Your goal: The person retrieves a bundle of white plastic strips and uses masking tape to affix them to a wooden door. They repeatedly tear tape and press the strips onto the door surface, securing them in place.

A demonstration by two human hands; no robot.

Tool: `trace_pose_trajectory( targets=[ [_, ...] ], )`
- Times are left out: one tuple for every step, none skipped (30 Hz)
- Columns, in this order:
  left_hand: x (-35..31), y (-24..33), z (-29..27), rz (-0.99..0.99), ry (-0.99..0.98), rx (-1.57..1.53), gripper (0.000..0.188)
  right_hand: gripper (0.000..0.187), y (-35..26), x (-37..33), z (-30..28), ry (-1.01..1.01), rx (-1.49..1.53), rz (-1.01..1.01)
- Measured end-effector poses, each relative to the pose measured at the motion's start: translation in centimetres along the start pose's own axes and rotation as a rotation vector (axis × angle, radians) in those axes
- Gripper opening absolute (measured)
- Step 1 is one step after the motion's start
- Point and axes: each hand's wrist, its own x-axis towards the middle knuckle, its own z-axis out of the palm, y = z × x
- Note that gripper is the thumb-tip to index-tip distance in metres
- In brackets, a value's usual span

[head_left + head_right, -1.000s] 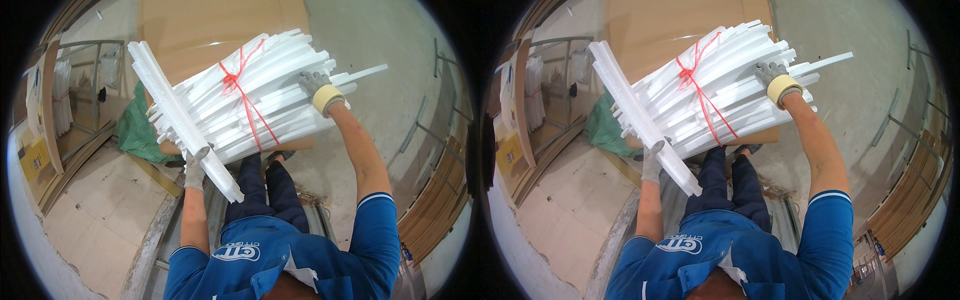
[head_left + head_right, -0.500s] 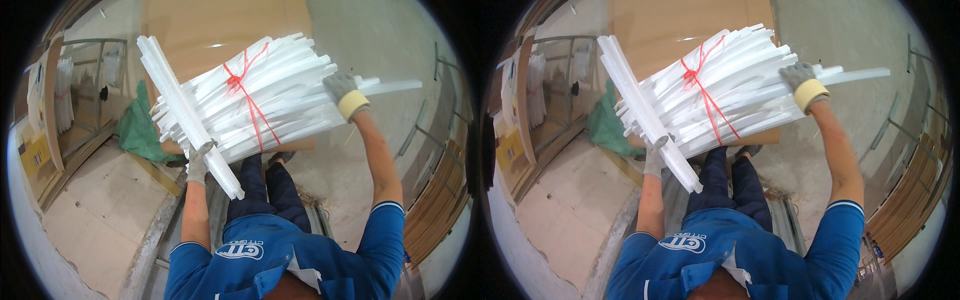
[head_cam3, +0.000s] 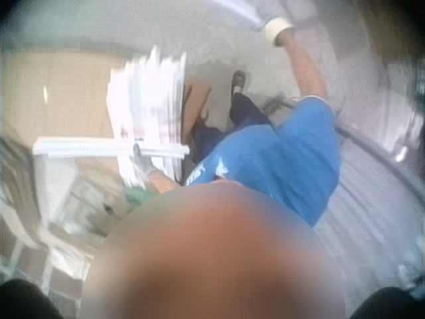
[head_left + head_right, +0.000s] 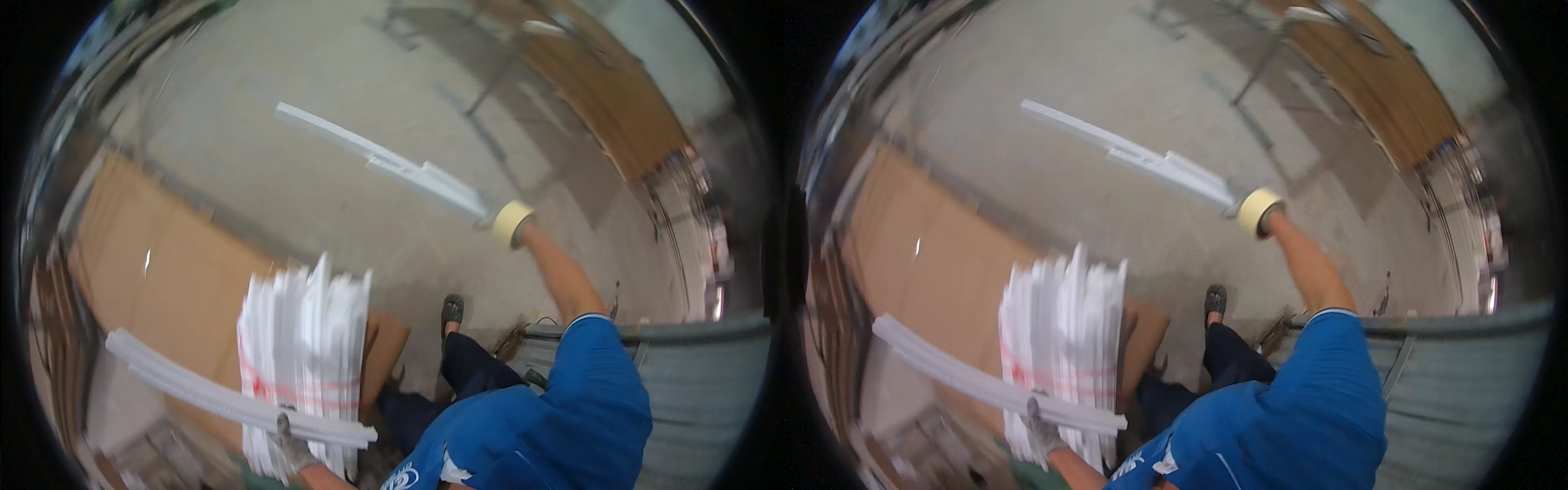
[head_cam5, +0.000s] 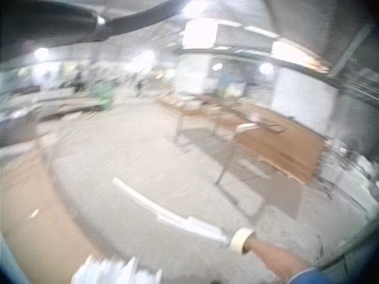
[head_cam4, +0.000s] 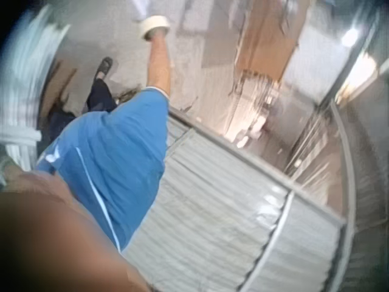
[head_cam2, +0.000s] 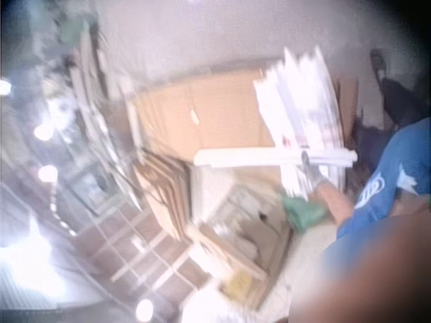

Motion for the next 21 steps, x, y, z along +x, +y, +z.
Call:
trace_pose_trajectory(
  targets=[
    [0.8,0.6,3.3,0.034,-0.072,0.018,0.072,0.082,1.9,-0.9,1.1,0.102,0.167,-0.067],
    [1.8,0.6,7.3,0.045,-0.184,0.032,0.072,0.110,3.9,-1.7,2.0,0.152,0.311,-0.103],
    [2.2,0.6,11.2,0.051,-0.282,0.063,0.072,0.104,6.1,-2.5,2.7,0.154,0.577,-0.061],
    [2.8,0.5,15.7,0.036,-0.349,0.126,0.071,0.098,8.3,-2.7,2.8,0.120,0.975,-0.106],
    [2.3,-0.8,20.2,0.109,-0.366,0.069,0.070,0.095,9.9,-2.9,3.0,0.133,1.085,-0.057],
    [1.4,-1.7,24.7,0.039,-0.462,0.065,0.067,0.092,11.9,-3.6,2.9,0.155,1.226,-0.097],
    [1.0,-3.2,30.0,-0.009,-0.518,0.115,0.066,0.090,13.6,-4.0,2.7,0.174,1.281,-0.098],
    [-0.2,-4.7,35.3,0.025,-0.637,0.118,0.065,0.089,15.5,-3.4,1.8,0.228,1.326,-0.155],
    [-2.5,-6.8,40.3,-0.031,-0.659,0.039,0.064,0.086,16.9,-3.4,1.5,0.233,1.488,-0.109],
    [-3.9,-7.9,46.3,-0.260,-0.577,0.206,0.060,0.085,18.8,-3.3,1.1,0.147,1.575,-0.118],
    [-5.1,-8.7,49.6,-0.339,-0.701,0.220,0.055,0.084,18.6,-3.6,1.4,0.132,1.668,-0.107],
    [-7.0,-9.9,54.4,-0.235,-0.825,0.452,0.042,0.084,20.1,-3.1,1.2,0.098,1.726,-0.156],
    [-8.2,-10.8,57.9,-0.168,-1.053,0.363,0.042,0.082,20.4,-2.8,1.0,0.197,1.781,-0.129],
    [-10.8,-12.5,62.3,-0.086,-1.179,0.351,0.042,0.080,21.9,-2.6,0.8,0.252,1.822,-0.151],
    [-12.8,-14.1,66.4,-0.088,-1.253,0.409,0.042,0.079,23.6,-2.5,0.4,0.333,1.869,-0.131],
    [-14.4,-15.3,69.5,-0.050,-1.363,0.424,0.043,0.076,24.9,-2.2,0.1,0.281,1.912,-0.206],
    [-16.0,-16.2,72.4,-0.106,-1.348,0.526,0.048,0.074,26.1,-2.2,-0.2,0.264,1.961,-0.237],
    [-16.6,-16.6,73.9,-0.095,-1.401,0.554,0.054,0.071,26.3,-2.1,-0.4,0.258,2.003,-0.267],
    [-18.1,-17.4,75.8,-0.154,-1.431,0.510,0.059,0.069,27.4,-1.8,-0.7,0.289,2.022,-0.276],
    [-19.4,-18.3,77.6,-0.180,-1.472,0.458,0.063,0.067,28.2,-1.5,-1.0,0.324,2.043,-0.280],
    [-19.9,-19.0,79.2,-0.181,-1.544,0.370,0.068,0.065,29.1,-1.0,-1.3,0.320,2.045,-0.244]
  ],
)
